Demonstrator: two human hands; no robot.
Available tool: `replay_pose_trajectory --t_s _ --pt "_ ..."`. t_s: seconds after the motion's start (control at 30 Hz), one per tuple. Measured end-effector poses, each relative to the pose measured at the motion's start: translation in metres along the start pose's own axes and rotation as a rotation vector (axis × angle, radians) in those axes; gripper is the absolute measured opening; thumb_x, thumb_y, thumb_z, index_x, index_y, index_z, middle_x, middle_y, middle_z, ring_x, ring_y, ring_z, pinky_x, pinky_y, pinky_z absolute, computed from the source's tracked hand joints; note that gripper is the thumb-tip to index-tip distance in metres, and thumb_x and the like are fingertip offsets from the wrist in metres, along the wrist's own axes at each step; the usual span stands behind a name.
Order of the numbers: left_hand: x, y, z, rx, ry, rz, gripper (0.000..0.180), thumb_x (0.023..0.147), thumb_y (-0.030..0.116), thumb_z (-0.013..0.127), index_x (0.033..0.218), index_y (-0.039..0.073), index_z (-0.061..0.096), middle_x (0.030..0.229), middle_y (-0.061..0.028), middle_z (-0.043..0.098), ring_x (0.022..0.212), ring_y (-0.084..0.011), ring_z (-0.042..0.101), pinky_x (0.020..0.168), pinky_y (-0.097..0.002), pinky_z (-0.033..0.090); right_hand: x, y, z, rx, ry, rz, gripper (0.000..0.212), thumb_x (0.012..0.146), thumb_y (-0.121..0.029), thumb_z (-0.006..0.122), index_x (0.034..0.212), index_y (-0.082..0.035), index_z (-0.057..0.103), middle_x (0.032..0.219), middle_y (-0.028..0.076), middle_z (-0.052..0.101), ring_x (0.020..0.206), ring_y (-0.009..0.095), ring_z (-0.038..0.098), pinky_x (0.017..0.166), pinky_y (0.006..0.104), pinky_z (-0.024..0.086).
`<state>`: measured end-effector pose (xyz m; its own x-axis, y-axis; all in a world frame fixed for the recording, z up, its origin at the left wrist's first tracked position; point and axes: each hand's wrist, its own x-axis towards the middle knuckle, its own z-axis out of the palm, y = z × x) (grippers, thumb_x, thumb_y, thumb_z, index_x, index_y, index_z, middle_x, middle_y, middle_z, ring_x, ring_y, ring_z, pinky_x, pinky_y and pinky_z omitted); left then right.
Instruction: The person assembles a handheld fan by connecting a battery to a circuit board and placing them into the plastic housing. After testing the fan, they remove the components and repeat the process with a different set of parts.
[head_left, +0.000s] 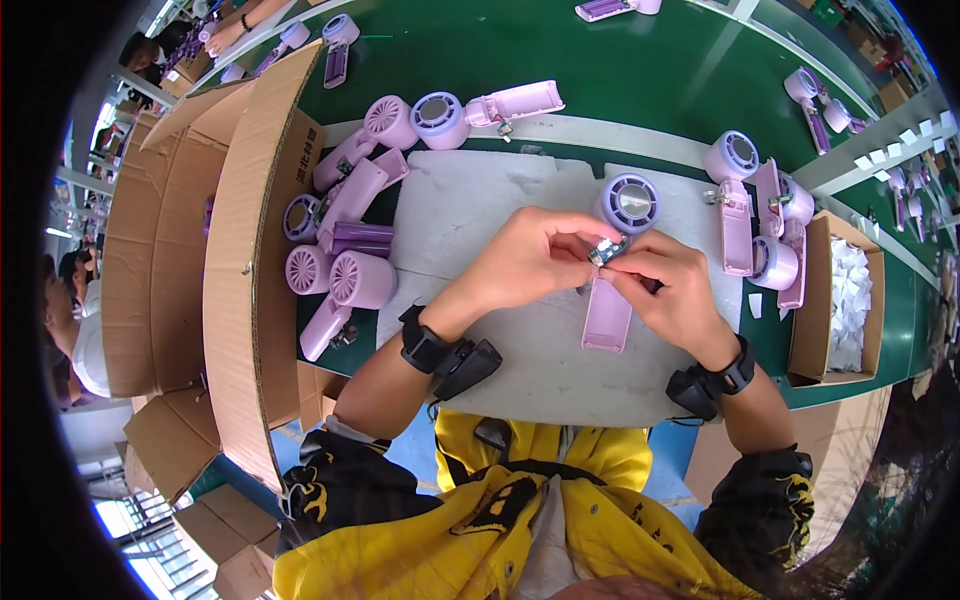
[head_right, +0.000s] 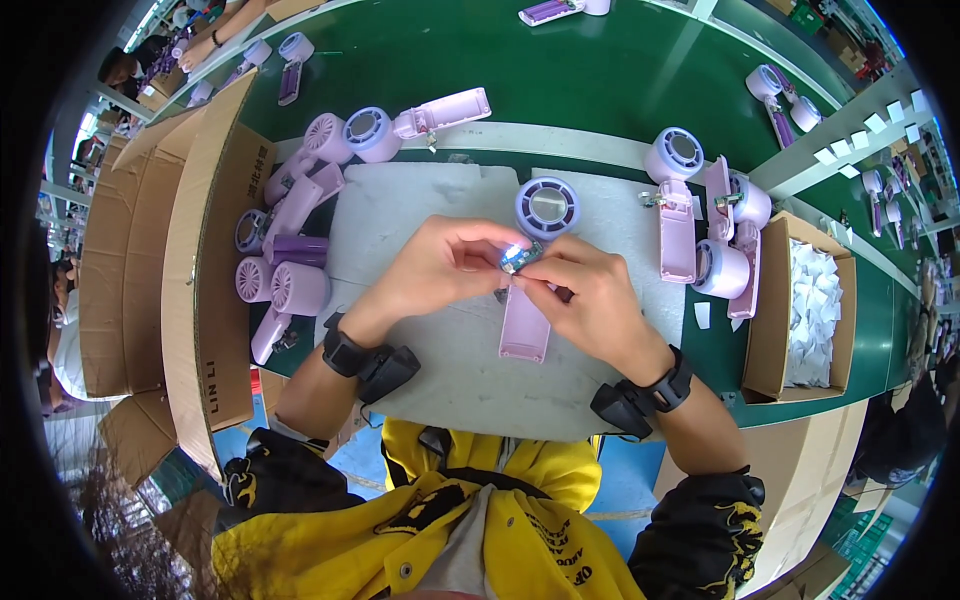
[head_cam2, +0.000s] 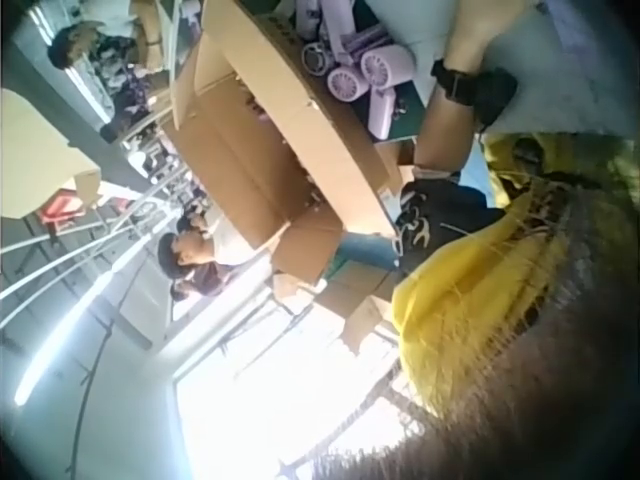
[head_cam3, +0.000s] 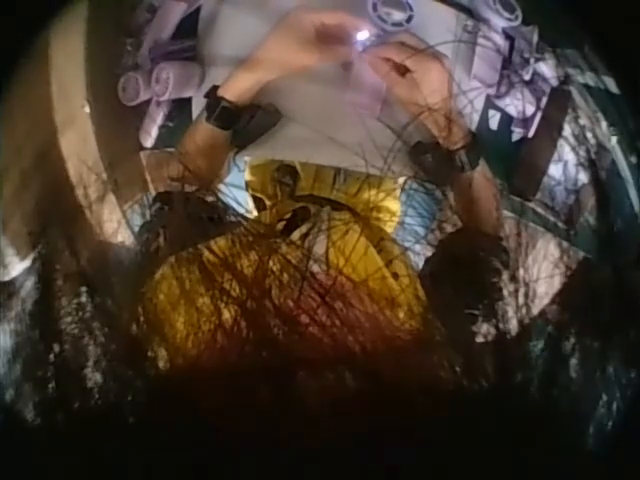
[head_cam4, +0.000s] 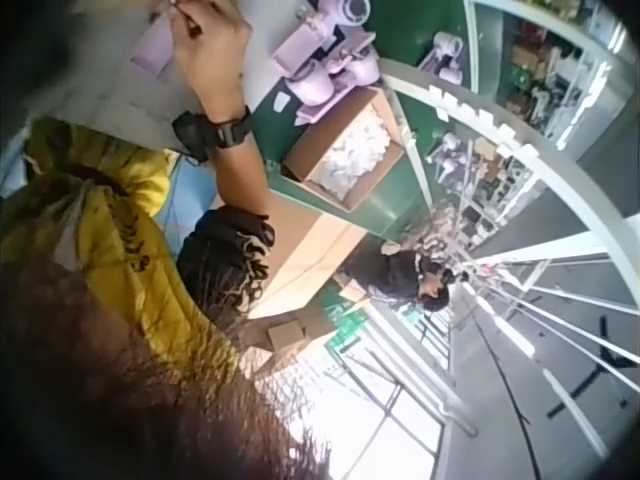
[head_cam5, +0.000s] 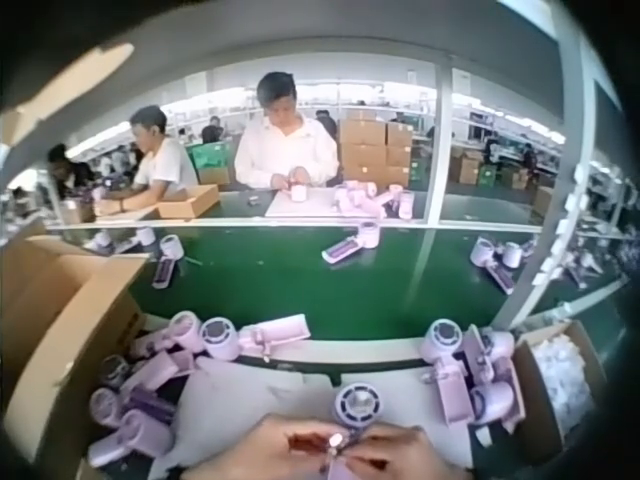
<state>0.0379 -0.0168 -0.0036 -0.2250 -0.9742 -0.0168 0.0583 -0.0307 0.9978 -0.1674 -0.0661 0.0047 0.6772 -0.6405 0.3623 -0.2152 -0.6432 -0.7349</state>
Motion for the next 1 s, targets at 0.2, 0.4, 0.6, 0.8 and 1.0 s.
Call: replay_pose_trajectory --t_s 0.2,0.4,0.6,0.8,1.0 --pt "-0.001 0.004 0.003 0.059 0.025 0.025 0.039 0.079 -0.005 0.066 0.117 0.003 0.067 0.100 -0.0088 0.071 0.088 -0.0131 0.067 0.080 -0.0284 0.055 -0.001 0.002 -0.003 0.037 -0.026 0.114 0.018 0.083 0.006 0.066 0.100 0.003 0.062 0.081 0.009 0.063 0.064 0.014 0.063 0.054 0.0274 0.048" --pt "-0.001 0.002 0.004 0.128 0.032 0.050 0.040 0.079 -0.004 0.065 0.119 0.004 0.067 0.101 -0.0101 0.072 0.087 -0.0138 0.068 0.080 -0.0298 0.056 -0.002 -0.011 0.002 0.116 0.049 0.237 0.034 0.084 0.007 0.063 0.115 -0.001 0.051 0.086 0.010 0.061 0.063 0.012 0.062 0.050 0.0256 0.046" --pt "-0.001 0.005 0.003 0.219 0.008 0.119 0.041 0.078 -0.004 0.065 0.118 0.004 0.067 0.100 -0.0107 0.072 0.087 -0.0141 0.068 0.080 -0.0302 0.056 -0.001 -0.009 0.004 0.016 0.039 0.134 0.044 0.079 0.003 0.070 0.118 -0.003 0.051 0.087 0.009 0.060 0.062 0.013 0.062 0.049 0.0253 0.048" --pt "-0.002 0.004 0.003 0.194 0.015 0.089 0.039 0.077 -0.004 0.066 0.116 0.003 0.068 0.100 -0.0121 0.072 0.088 -0.0155 0.069 0.080 -0.0301 0.057 0.001 -0.013 0.002 -0.059 0.049 0.094 0.044 0.076 0.001 0.074 0.115 -0.003 0.055 0.087 0.009 0.061 0.065 0.015 0.064 0.051 0.0258 0.050" --pt "-0.001 0.004 0.006 0.148 0.078 0.037 0.033 0.077 -0.002 0.068 0.110 0.001 0.069 0.098 -0.0118 0.072 0.086 -0.0167 0.070 0.080 -0.0302 0.057 0.000 -0.011 0.004 -0.065 0.087 0.101 0.037 0.076 0.000 0.075 0.109 -0.003 0.059 0.092 0.011 0.065 0.067 0.017 0.065 0.054 0.0265 0.052"
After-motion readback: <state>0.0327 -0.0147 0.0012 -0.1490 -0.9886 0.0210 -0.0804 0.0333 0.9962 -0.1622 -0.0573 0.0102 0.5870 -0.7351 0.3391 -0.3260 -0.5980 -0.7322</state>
